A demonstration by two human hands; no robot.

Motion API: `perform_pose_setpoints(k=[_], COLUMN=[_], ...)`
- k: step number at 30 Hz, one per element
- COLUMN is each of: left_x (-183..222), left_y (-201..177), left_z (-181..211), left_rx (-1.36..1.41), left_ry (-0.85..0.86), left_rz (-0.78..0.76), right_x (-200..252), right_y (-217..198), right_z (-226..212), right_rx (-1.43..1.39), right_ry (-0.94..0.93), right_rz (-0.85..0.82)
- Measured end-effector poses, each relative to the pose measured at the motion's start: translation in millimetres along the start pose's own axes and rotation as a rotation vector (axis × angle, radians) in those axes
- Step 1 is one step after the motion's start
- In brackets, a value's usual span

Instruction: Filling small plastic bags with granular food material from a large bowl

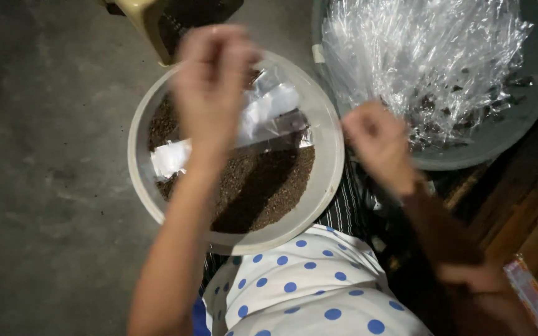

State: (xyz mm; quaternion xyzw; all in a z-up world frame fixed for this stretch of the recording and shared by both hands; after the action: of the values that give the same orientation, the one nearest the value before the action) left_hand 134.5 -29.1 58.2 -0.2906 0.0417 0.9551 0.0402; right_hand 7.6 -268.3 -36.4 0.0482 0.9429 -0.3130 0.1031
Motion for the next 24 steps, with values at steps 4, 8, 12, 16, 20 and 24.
perform_pose_setpoints(k=[4, 8, 12, 16, 20, 24], left_x=[85, 156, 114, 67, 40, 12], left_y=[81, 116, 90, 55, 28, -10], left_z=[-57, -121, -80, -25, 51, 129], left_rx=[-0.181, -0.763, -0.651, -0.306, -0.145, 0.049], left_ry=[0.066, 0.340, 0.265, 0.005, 0.076, 0.072], left_rz=[-0.506, -0.844, -0.728, -0.537, -0.445, -0.326], right_x=[15, 25, 17, -6, -31, -64], right_y=[-64, -79, -59, 13, 86, 91], right_z=[135, 145, 94, 10, -42, -47], right_rx=[0.411, 0.371, 0.070, -0.501, -0.769, -0.716], right_ry=[0.102, 0.348, 0.420, 0.570, 0.322, 0.219], right_rz=[0.294, 0.357, 0.337, 0.121, -0.156, -0.466])
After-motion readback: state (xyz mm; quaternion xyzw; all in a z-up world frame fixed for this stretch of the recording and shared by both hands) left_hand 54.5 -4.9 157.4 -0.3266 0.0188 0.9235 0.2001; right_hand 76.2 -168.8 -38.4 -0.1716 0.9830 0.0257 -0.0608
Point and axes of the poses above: each hand's wrist, its own x-axis away from the middle knuckle, its own y-axis out of the palm, z = x × y, the point moved 7 cm from there along -x, towards the middle knuckle, and after that the axes turned 4 degrees about y, right-handed, at the moved point
